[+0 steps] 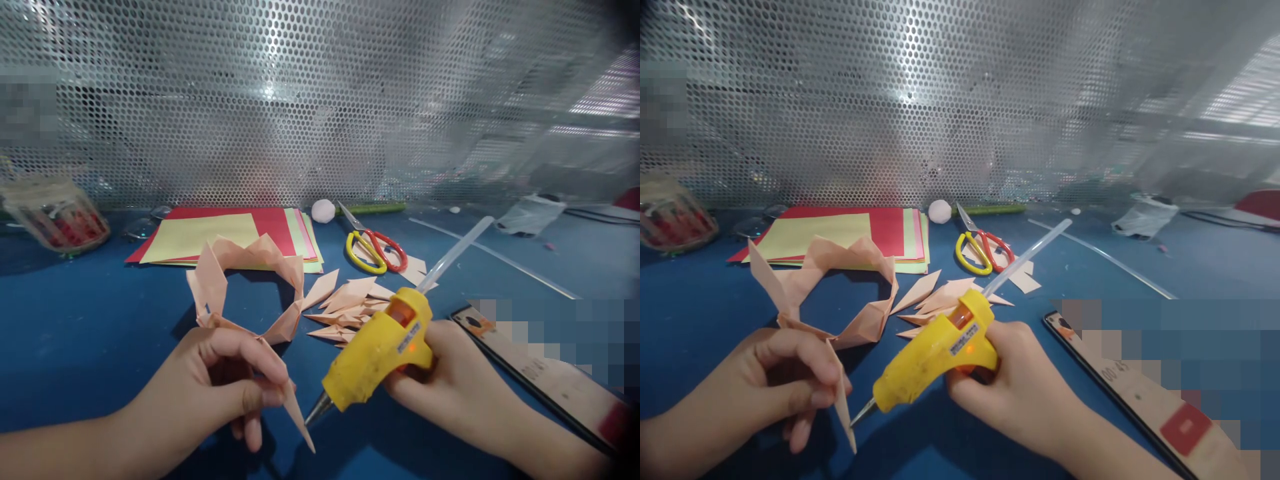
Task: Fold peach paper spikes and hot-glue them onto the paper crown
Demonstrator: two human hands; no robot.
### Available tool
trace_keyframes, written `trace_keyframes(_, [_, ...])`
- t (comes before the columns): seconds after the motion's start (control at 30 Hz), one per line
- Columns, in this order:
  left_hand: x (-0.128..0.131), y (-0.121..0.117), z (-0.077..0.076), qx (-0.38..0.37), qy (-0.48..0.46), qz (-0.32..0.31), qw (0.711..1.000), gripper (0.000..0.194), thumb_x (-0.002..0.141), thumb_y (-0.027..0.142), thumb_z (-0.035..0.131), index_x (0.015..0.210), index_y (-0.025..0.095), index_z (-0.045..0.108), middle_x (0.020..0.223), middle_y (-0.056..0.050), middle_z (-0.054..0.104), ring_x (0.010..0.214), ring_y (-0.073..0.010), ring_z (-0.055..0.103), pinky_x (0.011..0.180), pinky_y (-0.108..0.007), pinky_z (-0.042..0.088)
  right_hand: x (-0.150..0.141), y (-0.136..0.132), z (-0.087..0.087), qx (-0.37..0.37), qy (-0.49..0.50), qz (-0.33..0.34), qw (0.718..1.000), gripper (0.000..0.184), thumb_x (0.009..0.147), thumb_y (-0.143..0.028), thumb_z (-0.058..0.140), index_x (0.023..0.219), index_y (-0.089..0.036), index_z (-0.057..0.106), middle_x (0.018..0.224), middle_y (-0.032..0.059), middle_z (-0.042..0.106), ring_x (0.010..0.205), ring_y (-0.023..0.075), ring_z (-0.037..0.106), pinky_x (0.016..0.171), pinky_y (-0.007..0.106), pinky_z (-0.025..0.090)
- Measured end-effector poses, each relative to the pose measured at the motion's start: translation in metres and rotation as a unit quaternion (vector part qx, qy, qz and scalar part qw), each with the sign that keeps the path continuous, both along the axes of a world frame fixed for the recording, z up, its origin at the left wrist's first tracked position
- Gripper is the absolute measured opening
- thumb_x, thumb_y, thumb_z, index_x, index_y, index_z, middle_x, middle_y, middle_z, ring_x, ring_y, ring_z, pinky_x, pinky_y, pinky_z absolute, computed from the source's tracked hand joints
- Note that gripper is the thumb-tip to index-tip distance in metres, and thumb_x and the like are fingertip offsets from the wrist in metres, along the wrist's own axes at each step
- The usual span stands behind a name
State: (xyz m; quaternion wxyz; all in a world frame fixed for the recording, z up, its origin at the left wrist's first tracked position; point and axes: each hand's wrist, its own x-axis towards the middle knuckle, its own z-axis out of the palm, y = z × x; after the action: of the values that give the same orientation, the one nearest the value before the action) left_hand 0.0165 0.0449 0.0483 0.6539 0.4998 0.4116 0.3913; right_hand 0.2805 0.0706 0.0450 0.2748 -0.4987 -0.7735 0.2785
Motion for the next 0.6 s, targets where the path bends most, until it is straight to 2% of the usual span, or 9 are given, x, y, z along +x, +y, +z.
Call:
trace_keyframes(0.17, [-0.002, -0.002, -0.003, 0.039, -0.028, 0.004, 0.999, 0.006, 0.076, 0.019, 0.078, 0.073, 0.022, 0.074, 0.075, 0.002, 0.076, 0.041, -0.0063, 0.064, 0.041, -0.010, 0.050, -0.001, -0.002, 0.003, -0.037, 0.007, 0.030, 0.999, 0.010, 0.063, -0.021, 0.051, 0.055, -0.024, 0.045, 0.050, -0.0068, 0.040, 0.046, 0.0095, 0.036, 0.042, 0.021, 0.030])
trace_keyframes(0.27, [-0.003, -0.004, -0.001, 0.064, -0.042, 0.010, 0.997, 0.008, 0.080, 0.018, 0.077, 0.076, 0.024, 0.075, 0.075, 0.004, 0.075, 0.042, -0.0059, 0.066, 0.043, -0.008, 0.051, 0.000, -0.003, 0.004, -0.030, 0.002, 0.029, 0.999, 0.011, 0.062, -0.020, 0.052, 0.054, -0.024, 0.045, 0.049, -0.0072, 0.041, 0.044, 0.0100, 0.038, 0.041, 0.022, 0.030])
trace_keyframes(0.33, [-0.004, -0.007, -0.002, 0.092, -0.051, 0.013, 0.994, 0.010, 0.084, 0.019, 0.075, 0.080, 0.028, 0.075, 0.078, 0.006, 0.074, 0.043, -0.0049, 0.067, 0.045, -0.007, 0.051, 0.001, -0.002, 0.005, -0.018, 0.002, -0.003, 1.000, 0.009, 0.063, -0.022, 0.055, 0.057, -0.025, 0.050, 0.051, -0.0055, 0.051, 0.045, 0.0129, 0.047, 0.043, 0.024, 0.035])
trace_keyframes(0.4, [-0.005, -0.011, -0.005, 0.145, -0.051, 0.020, 0.988, 0.014, 0.090, 0.020, 0.070, 0.087, 0.032, 0.075, 0.087, 0.008, 0.073, 0.046, -0.0037, 0.068, 0.047, -0.006, 0.053, 0.002, 0.001, 0.006, -0.004, 0.019, -0.062, 0.998, 0.008, 0.068, -0.029, 0.062, 0.070, -0.026, 0.056, 0.060, -0.0025, 0.063, 0.051, 0.0176, 0.058, 0.046, 0.026, 0.042])
trace_keyframes(0.47, [-0.007, -0.015, -0.009, 0.211, -0.030, 0.033, 0.977, 0.018, 0.096, 0.021, 0.062, 0.095, 0.036, 0.073, 0.095, 0.008, 0.069, 0.047, -0.0018, 0.068, 0.049, -0.006, 0.053, 0.004, 0.007, 0.006, 0.001, 0.064, -0.146, 0.987, 0.029, 0.069, -0.040, 0.072, 0.086, -0.026, 0.053, 0.068, -0.0011, 0.068, 0.057, 0.0210, 0.064, 0.048, 0.028, 0.047])
trace_keyframes(0.53, [-0.008, -0.019, -0.012, 0.259, 0.009, 0.037, 0.965, 0.019, 0.100, 0.023, 0.056, 0.100, 0.036, 0.070, 0.097, 0.008, 0.066, 0.046, -0.0004, 0.066, 0.052, -0.006, 0.055, 0.008, 0.016, 0.004, -0.003, 0.117, -0.229, 0.966, 0.052, 0.064, -0.050, 0.081, 0.094, -0.027, 0.045, 0.063, -0.0036, 0.064, 0.050, 0.0203, 0.061, 0.044, 0.029, 0.046])
trace_keyframes(0.6, [-0.009, -0.021, -0.014, 0.291, 0.036, 0.029, 0.956, 0.020, 0.102, 0.023, 0.052, 0.102, 0.036, 0.067, 0.098, 0.007, 0.064, 0.045, 0.0005, 0.065, 0.052, -0.006, 0.054, 0.012, 0.025, -0.001, -0.001, 0.148, -0.257, 0.955, 0.058, 0.069, -0.056, 0.078, 0.098, -0.028, 0.036, 0.062, -0.0067, 0.060, 0.039, 0.0168, 0.052, 0.037, 0.028, 0.040])
